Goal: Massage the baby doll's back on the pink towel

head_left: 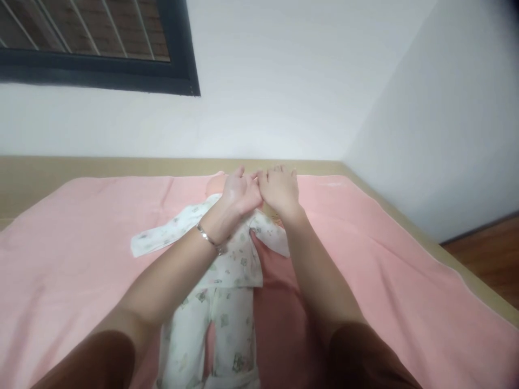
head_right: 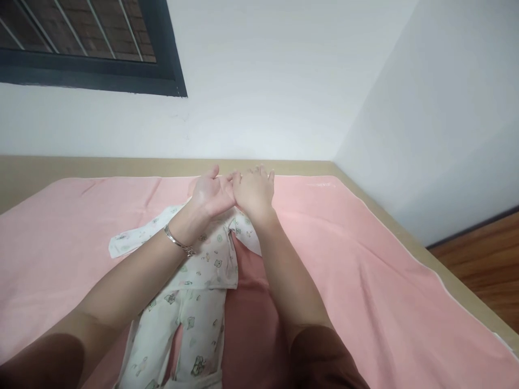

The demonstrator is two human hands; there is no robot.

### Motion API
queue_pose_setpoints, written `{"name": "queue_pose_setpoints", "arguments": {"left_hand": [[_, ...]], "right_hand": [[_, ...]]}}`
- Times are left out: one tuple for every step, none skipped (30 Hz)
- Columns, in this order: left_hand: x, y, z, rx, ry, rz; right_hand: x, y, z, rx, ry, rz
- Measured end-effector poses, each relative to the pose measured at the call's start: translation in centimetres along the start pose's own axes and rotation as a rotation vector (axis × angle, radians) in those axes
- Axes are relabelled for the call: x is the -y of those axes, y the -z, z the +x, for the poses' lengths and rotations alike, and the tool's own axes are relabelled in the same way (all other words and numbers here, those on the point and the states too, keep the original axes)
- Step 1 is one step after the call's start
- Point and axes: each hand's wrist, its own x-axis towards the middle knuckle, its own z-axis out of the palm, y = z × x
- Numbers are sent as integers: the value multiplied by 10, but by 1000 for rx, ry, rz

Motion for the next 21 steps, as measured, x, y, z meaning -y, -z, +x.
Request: {"name": "queue_pose_setpoints", "arguments": {"left_hand": [[0,1,-1,-6,16,-14],[-1,3,-2,-11,28,-23],[-1,4,-4,-14,37,-27],[-2,6,-6,-14,43,-25],[-2,7,-8,-11,43,-19],[-3,8,-11,-5,40,-4],[-4,9,-15,5,35,20],[-5,11,-20,17,27,54],[-6,12,-26,31,16,99],[-8,14,-32,45,2,153],[-10,16,-39,57,-13,210],[-12,18,-46,68,-33,266],[-15,22,-53,77,-58,318],[-18,26,-59,86,-86,365],[-22,31,-65,93,-119,409],[-26,37,-70,95,-159,453],[-31,44,-74,89,-206,496],[-36,51,-76,72,-262,538],[-42,58,-78,45,-323,576],[-49,65,-80,14,-383,610],[-57,71,-81,-15,-434,641]], "right_hand": [[1,-2,-1,-21,11,-35],[1,-4,-1,-36,21,-61],[1,-5,-1,-44,28,-77],[0,-6,-1,-46,33,-84],[0,-6,-2,-46,34,-88],[-1,-6,-2,-46,34,-91],[-1,-6,-2,-46,33,-96],[-2,-6,-2,-45,32,-104],[-3,-6,-2,-42,34,-114],[-3,-7,-2,-41,37,-128],[-4,-8,-1,-42,40,-142],[-4,-8,-1,-47,42,-157],[-5,-9,-1,-55,41,-171],[-4,-10,-1,-62,38,-184],[-4,-10,-1,-67,34,-195],[-3,-10,-1,-68,28,-205],[-2,-9,-2,-64,20,-212],[0,-8,-2,-53,7,-211],[2,-6,-2,-34,-14,-201],[3,-4,-3,-7,-45,-183],[5,-2,-3,24,-85,-159]]}}
